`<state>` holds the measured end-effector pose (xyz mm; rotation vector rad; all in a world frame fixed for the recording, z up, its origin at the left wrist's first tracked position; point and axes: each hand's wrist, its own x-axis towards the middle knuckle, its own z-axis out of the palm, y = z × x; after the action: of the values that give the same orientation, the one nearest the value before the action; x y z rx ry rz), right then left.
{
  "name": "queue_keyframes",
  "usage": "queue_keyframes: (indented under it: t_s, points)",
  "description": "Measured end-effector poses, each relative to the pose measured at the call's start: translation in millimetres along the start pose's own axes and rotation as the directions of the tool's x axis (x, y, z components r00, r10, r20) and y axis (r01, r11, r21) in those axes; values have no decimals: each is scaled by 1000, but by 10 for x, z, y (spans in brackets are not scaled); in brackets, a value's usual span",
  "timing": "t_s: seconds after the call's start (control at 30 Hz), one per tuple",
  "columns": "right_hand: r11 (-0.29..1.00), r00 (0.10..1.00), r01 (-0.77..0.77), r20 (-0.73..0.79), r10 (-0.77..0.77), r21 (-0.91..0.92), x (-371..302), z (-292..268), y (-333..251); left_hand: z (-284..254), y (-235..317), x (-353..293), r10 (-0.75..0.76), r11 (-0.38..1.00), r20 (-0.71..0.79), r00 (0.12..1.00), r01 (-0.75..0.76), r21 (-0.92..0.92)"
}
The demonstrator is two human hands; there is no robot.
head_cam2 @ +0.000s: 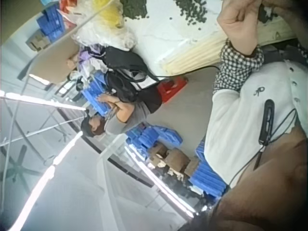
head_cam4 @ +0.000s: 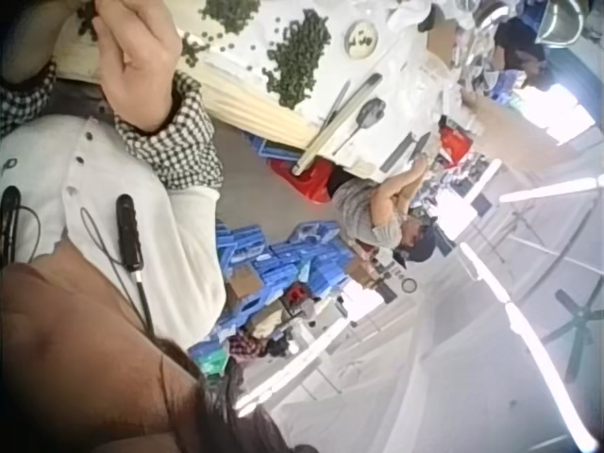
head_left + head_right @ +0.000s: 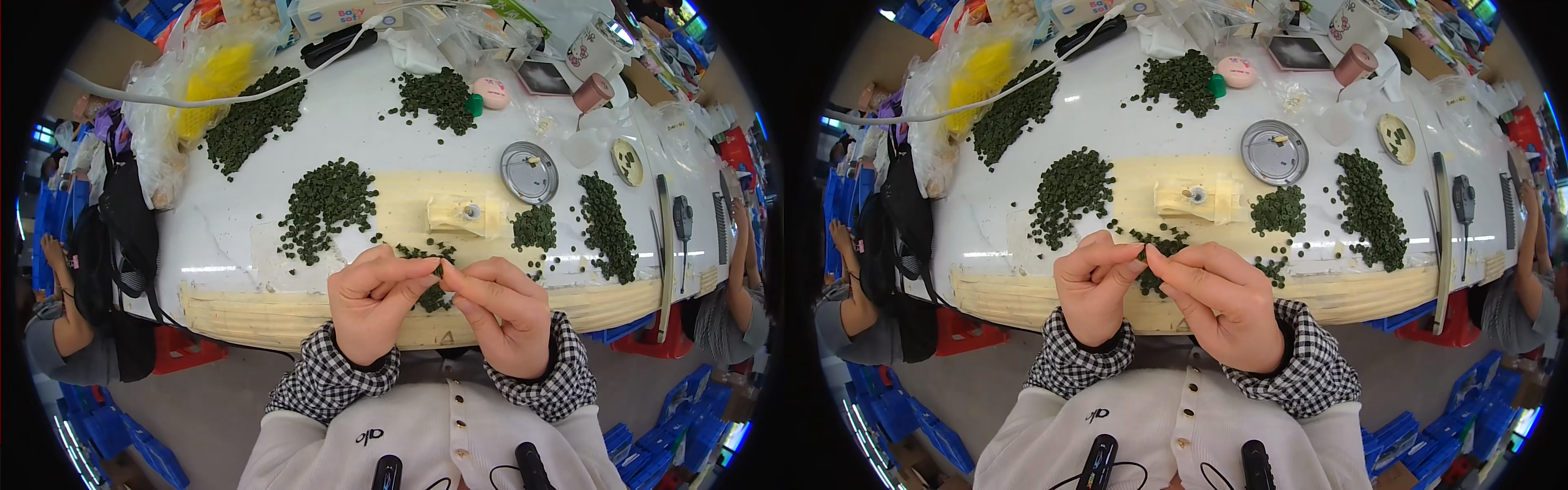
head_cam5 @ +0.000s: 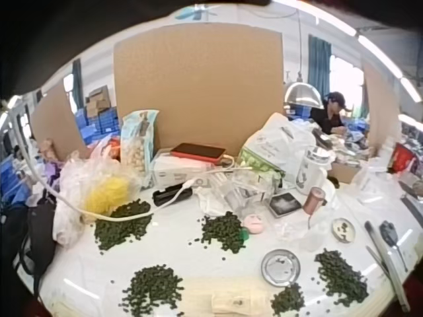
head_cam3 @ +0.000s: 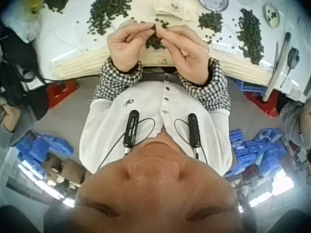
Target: Assembling small green plastic components onto a central fixture at a factory workstation.
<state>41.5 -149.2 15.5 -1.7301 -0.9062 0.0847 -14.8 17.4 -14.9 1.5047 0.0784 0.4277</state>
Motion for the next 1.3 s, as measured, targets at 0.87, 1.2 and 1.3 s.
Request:
queue_keyframes:
  t_s: [0.87,1.2,1.3]
  points:
    - [998,1000,23,-8,-24,-63,-14,-25,20,3,-9,8,-65,995,16,998,66,-78]
    - [997,999,34,-3,-34,-69,-6,-29,13,12,42,22,-40,999,9,999,40,5]
    - [996,999,45,0,-45,-82,-13,-25,12,-1,32,6,0,998,14,1000,-1,58]
